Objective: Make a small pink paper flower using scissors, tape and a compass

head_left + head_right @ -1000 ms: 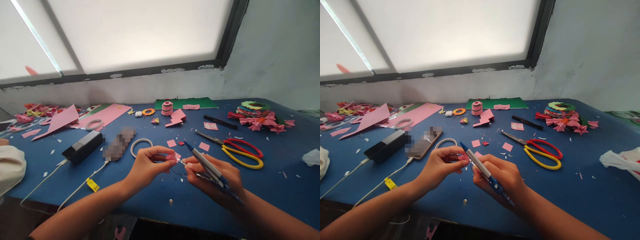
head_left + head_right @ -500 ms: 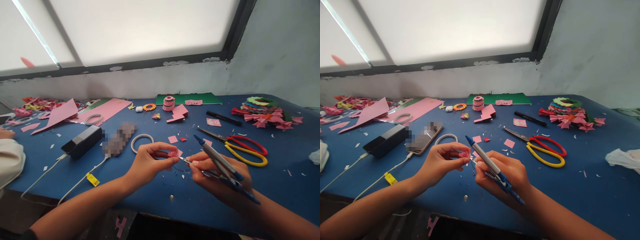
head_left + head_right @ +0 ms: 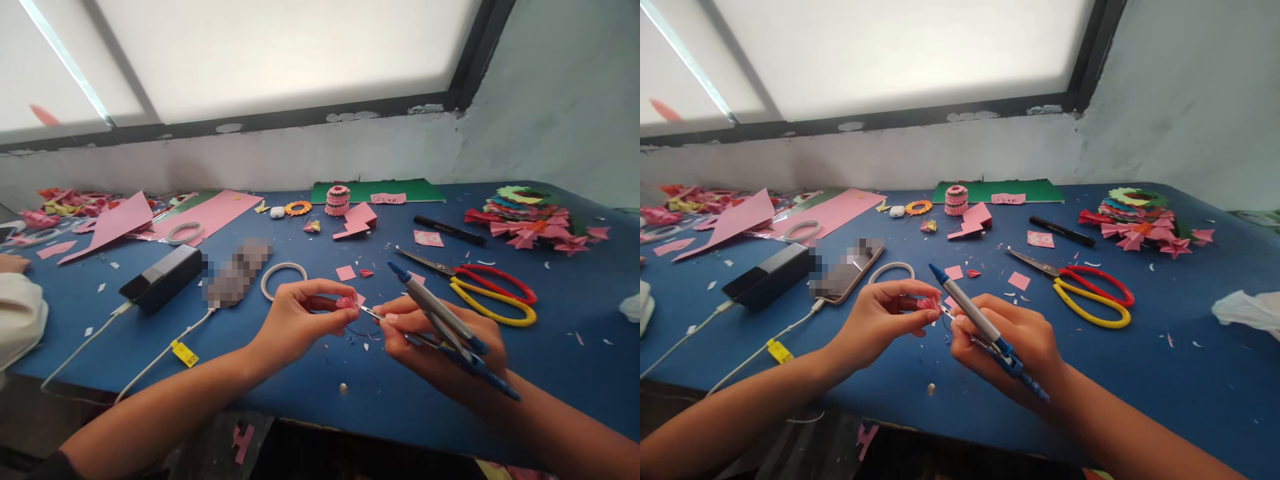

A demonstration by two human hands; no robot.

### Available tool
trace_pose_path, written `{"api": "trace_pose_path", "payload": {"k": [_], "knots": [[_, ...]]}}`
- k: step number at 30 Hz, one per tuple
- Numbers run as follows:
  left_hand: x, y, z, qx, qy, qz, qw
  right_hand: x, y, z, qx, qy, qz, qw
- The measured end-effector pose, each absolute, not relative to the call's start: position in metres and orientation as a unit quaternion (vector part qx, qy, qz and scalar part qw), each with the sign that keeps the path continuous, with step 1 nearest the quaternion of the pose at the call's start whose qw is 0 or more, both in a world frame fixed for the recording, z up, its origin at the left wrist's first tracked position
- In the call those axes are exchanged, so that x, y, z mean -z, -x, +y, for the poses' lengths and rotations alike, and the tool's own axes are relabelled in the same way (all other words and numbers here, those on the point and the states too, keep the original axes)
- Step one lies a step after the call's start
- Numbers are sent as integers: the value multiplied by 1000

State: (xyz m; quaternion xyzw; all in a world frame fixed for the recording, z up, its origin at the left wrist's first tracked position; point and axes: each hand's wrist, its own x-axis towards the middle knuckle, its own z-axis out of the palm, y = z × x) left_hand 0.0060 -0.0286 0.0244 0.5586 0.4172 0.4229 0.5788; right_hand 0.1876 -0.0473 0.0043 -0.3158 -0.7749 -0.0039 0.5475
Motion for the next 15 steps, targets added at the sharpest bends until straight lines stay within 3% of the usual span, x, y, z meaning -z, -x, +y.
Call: {"api": "trace_pose_path", "payload": {"k": [15], "knots": [[-25,-6,-29,-416,-566,417,577,-5,-189,-45,-1,305,-774,555]]}}
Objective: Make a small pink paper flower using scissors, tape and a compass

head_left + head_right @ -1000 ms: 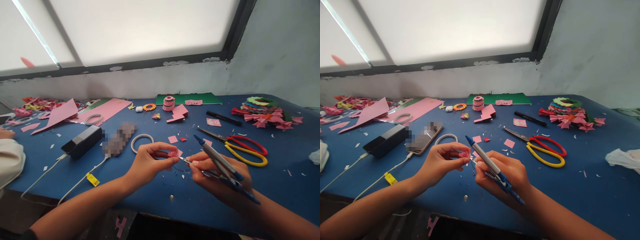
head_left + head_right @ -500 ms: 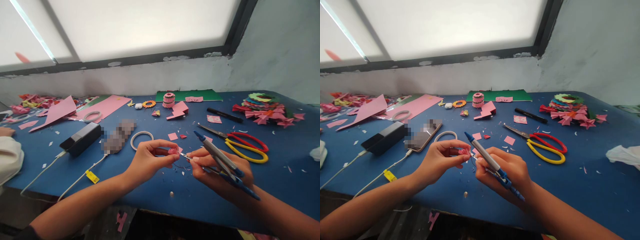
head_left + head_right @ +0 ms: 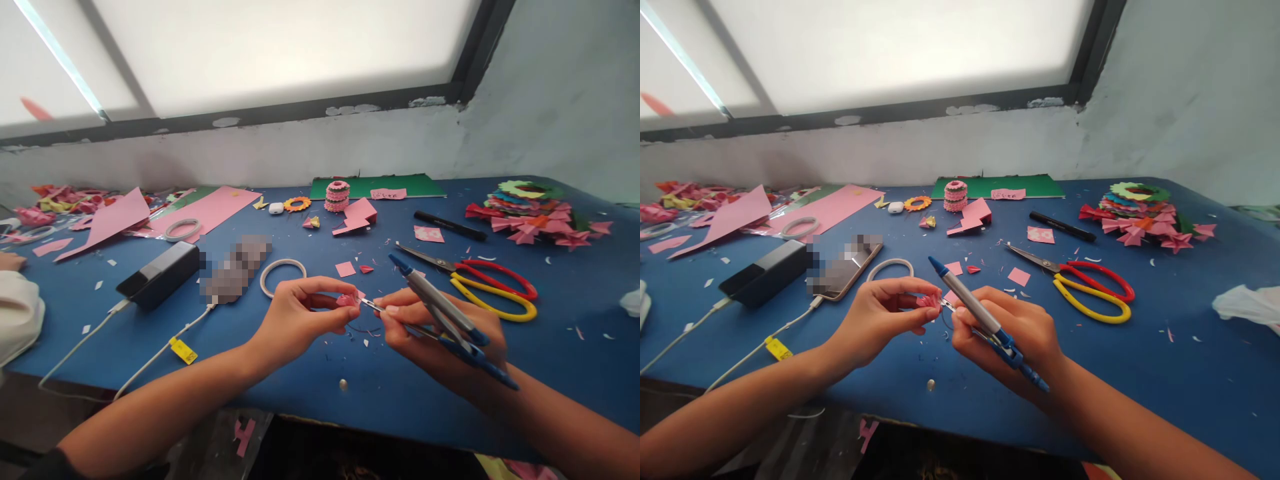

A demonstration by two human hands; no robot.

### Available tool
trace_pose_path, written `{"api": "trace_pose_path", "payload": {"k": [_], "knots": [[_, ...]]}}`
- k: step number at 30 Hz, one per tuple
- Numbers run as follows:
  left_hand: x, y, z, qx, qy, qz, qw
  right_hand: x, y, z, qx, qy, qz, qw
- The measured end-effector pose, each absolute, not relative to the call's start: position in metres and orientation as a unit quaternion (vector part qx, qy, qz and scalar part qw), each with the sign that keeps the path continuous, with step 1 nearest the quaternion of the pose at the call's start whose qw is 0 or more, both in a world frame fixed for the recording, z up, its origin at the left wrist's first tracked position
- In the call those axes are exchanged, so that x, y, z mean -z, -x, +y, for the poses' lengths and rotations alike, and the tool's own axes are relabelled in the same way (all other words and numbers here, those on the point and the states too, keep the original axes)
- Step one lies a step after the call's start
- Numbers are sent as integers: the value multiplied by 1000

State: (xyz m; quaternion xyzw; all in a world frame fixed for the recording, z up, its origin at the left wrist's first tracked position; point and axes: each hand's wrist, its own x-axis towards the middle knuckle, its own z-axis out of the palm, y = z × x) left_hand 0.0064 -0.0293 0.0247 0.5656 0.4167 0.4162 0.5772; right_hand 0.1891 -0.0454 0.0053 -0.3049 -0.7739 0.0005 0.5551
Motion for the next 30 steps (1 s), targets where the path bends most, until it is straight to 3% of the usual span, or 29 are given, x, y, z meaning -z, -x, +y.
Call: {"api": "trace_pose_path", "payload": {"k": [30], "knots": [[-22,-6,-30,-442,-550,405,581,-5,-191,-50,24,308,-787,534]]}}
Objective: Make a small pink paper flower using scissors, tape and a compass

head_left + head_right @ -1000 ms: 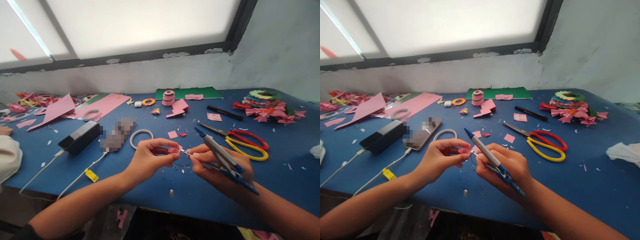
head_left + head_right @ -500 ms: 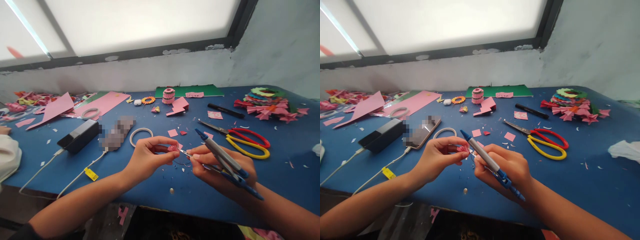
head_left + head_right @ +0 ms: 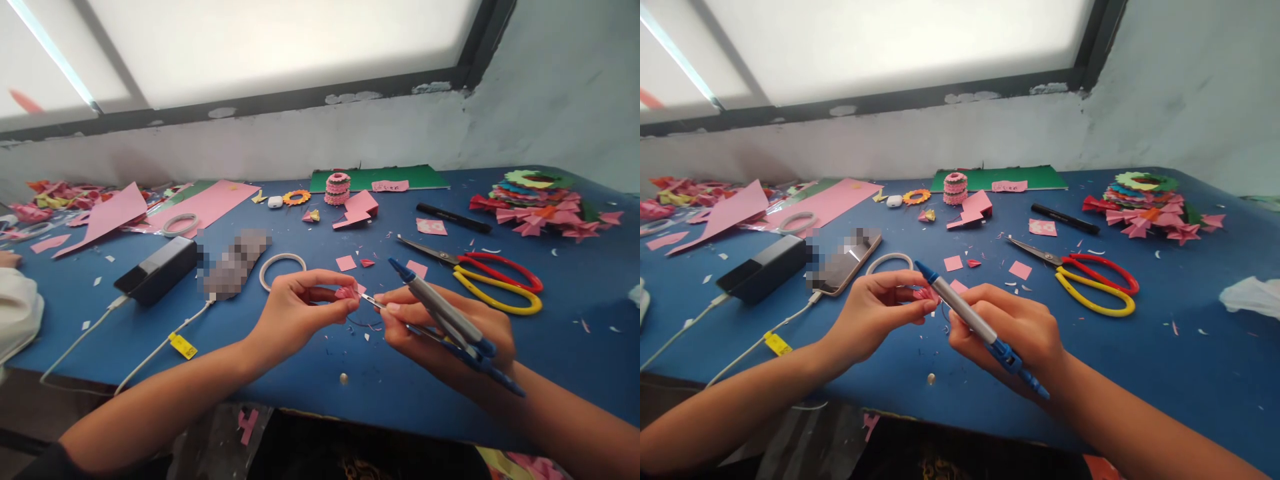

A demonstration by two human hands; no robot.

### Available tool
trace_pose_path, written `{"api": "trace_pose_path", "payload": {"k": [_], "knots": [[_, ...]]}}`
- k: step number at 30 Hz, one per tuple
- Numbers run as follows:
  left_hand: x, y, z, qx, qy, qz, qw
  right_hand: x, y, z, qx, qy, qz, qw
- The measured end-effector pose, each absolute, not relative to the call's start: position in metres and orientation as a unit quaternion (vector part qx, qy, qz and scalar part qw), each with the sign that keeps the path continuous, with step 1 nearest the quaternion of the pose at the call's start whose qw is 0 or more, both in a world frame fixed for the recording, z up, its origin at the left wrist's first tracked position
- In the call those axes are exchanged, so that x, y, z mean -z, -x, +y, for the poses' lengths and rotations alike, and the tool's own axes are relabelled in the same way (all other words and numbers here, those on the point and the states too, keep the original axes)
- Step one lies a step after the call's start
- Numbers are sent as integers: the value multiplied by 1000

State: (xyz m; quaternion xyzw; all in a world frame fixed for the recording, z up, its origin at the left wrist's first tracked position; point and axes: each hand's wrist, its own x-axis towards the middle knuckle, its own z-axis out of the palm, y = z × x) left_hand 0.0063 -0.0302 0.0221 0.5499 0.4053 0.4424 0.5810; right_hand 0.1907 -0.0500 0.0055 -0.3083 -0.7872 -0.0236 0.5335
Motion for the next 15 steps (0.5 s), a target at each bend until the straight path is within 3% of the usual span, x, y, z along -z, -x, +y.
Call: {"api": "trace_pose_path", "payload": {"k": [15], "knots": [[-24,-5,-30,-418,-545,424,591,-8,-190,-48,-12,309,-778,547]]}}
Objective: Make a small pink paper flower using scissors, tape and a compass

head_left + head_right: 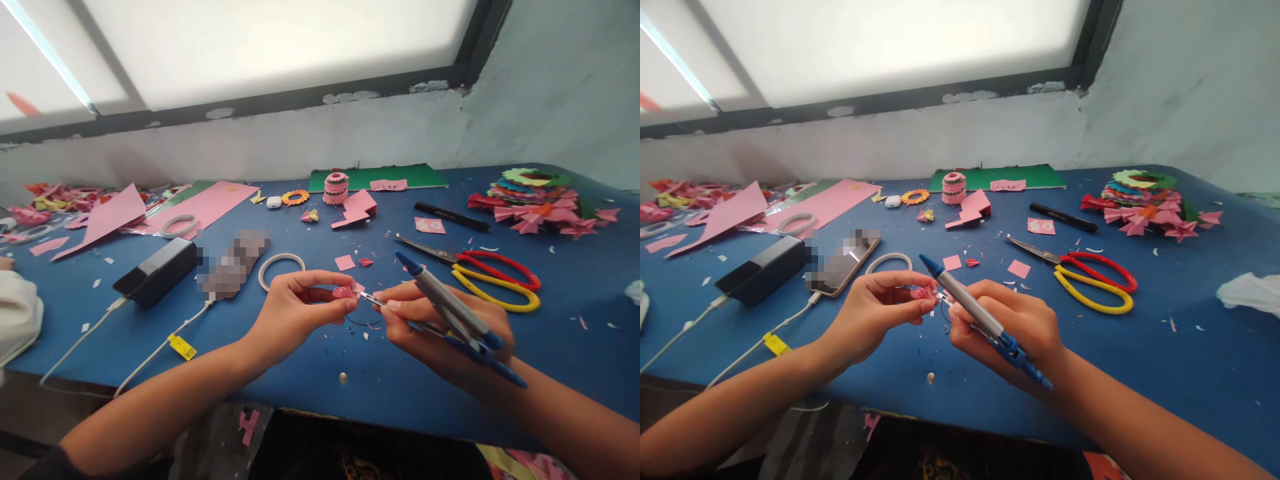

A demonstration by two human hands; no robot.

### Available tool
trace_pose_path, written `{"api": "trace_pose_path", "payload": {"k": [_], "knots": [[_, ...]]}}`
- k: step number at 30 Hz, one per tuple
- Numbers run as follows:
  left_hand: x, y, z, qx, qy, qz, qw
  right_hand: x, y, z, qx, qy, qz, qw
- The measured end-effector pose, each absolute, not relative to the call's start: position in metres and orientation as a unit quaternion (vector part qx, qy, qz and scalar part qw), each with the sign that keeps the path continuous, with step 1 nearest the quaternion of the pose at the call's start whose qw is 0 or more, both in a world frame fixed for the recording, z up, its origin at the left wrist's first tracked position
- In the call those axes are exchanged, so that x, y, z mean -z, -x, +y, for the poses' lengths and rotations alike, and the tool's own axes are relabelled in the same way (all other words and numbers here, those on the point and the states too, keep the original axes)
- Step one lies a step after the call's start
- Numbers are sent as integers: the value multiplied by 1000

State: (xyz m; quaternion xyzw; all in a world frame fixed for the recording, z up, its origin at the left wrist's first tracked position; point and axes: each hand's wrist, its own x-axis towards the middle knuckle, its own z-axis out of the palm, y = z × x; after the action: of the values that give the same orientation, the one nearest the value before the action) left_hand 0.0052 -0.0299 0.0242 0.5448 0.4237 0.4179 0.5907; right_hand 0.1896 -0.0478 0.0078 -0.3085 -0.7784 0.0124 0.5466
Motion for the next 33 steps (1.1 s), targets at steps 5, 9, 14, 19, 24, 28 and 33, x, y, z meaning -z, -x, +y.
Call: {"api": "trace_pose_path", "payload": {"k": [5,9,14,19,24,28,33], "knots": [[-25,-5,-31,-415,-553,421,588,-6,-189,-46,-35,308,-762,568],[-25,-6,-32,-406,-558,430,582,-6,-188,-45,-35,313,-756,574],[-25,-5,-32,-416,-557,423,582,-5,-187,-47,7,323,-752,575],[-25,-5,-31,-423,-552,418,585,-10,-187,-47,29,312,-771,554],[-26,-5,-31,-420,-554,422,583,-12,-188,-47,24,306,-772,557],[-26,-6,-32,-419,-553,421,584,-12,-188,-47,7,310,-772,555],[-25,-6,-31,-414,-553,429,582,-12,-189,-48,-1,309,-773,554]]}}
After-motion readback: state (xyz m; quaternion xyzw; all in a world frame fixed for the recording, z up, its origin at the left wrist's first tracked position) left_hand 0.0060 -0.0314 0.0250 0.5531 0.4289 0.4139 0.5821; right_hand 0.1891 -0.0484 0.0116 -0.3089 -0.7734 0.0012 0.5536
